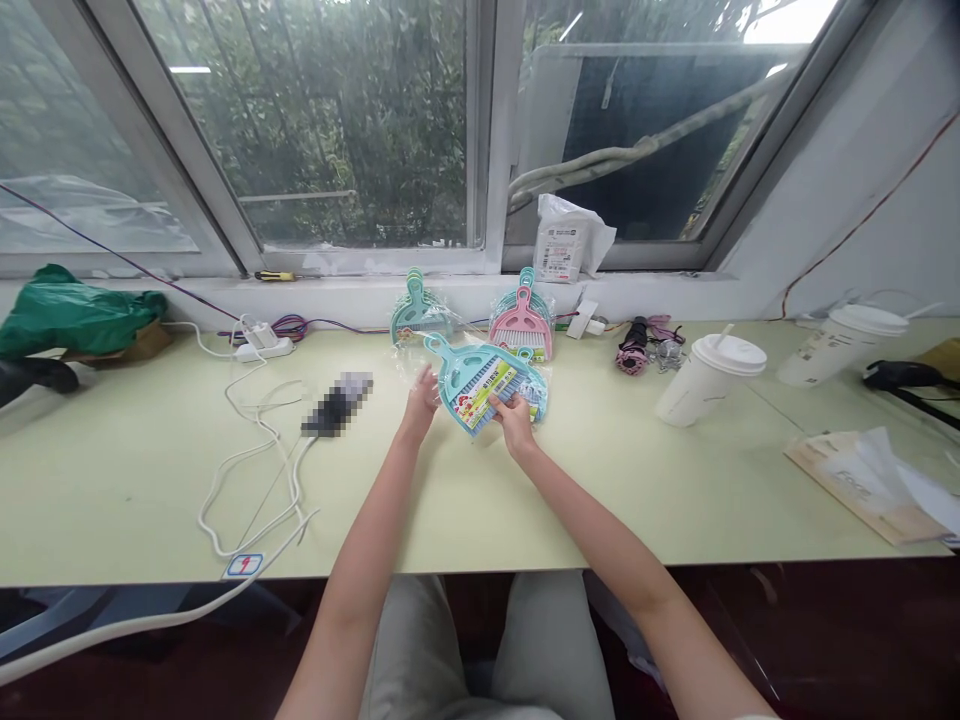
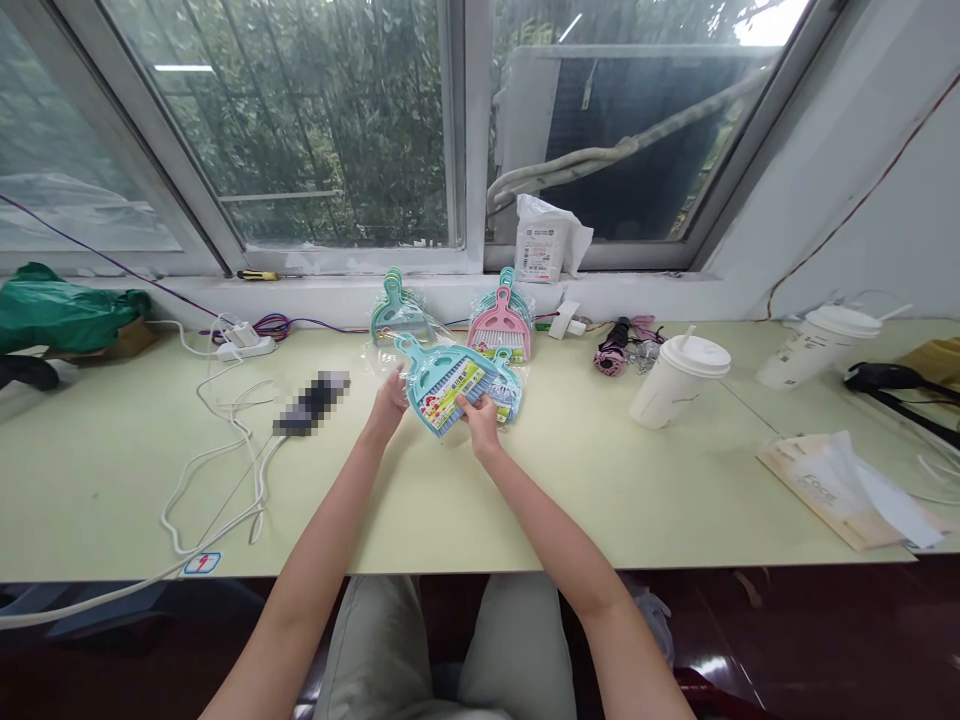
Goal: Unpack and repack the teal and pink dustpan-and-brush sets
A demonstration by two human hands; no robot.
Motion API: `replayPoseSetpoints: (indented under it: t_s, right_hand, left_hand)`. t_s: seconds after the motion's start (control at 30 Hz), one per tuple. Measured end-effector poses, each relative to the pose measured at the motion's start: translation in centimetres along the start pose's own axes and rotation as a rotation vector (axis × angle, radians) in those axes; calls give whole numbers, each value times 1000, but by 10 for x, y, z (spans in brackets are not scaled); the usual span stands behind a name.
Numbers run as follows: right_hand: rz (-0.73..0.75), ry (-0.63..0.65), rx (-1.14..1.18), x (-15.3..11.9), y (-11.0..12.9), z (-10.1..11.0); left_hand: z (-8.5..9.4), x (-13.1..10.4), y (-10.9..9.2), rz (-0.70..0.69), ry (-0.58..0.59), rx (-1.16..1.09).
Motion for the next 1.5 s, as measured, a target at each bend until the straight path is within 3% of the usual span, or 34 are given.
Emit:
replayPoseSetpoints:
  t_s: [0.17,0.23,0.43,0.73,0.9,1.07,1.17,1.37,1.5]
  right_hand:
    - [40,-70,11,-4,9,-4]
    - [53,-105,15,-4,13,-3]
    - [-88,-69,-99,2,26,7]
    - [-21,39,2,14,28,15]
    - [-89,85,30,15,20,12]
    - [26,-86,123,8,12,5]
    - [70,-207,158,3,6,2]
    - [49,-238,186,-2,-3,-3]
    - [34,-214,273,-2,-6,-6]
  left_hand:
    - [-14,-7,11,54,253,-82]
    - [-18,-9,14,66,290,-108]
    - [-20,-6,16,15,197,-114]
    - [-22,-9,13,-68,177,-20]
    - [-24,-12,11,-34,203,-2]
    - [-33,-17,19,126,373,-24]
    - [-38,-20,23,152,440,-23]
    - [-44,-18,21,-7,372,110]
    - [-47,-17,26,-122,123,189]
Point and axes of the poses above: each hand's wrist, its own x-axis towards the middle knuckle, its own z-axis out of the back of the hand, y = z × x, the point moved 1 cm from there along x, towards the middle knuckle, and after that the axes turned 7 degrees about y, right-handed, at the moved point
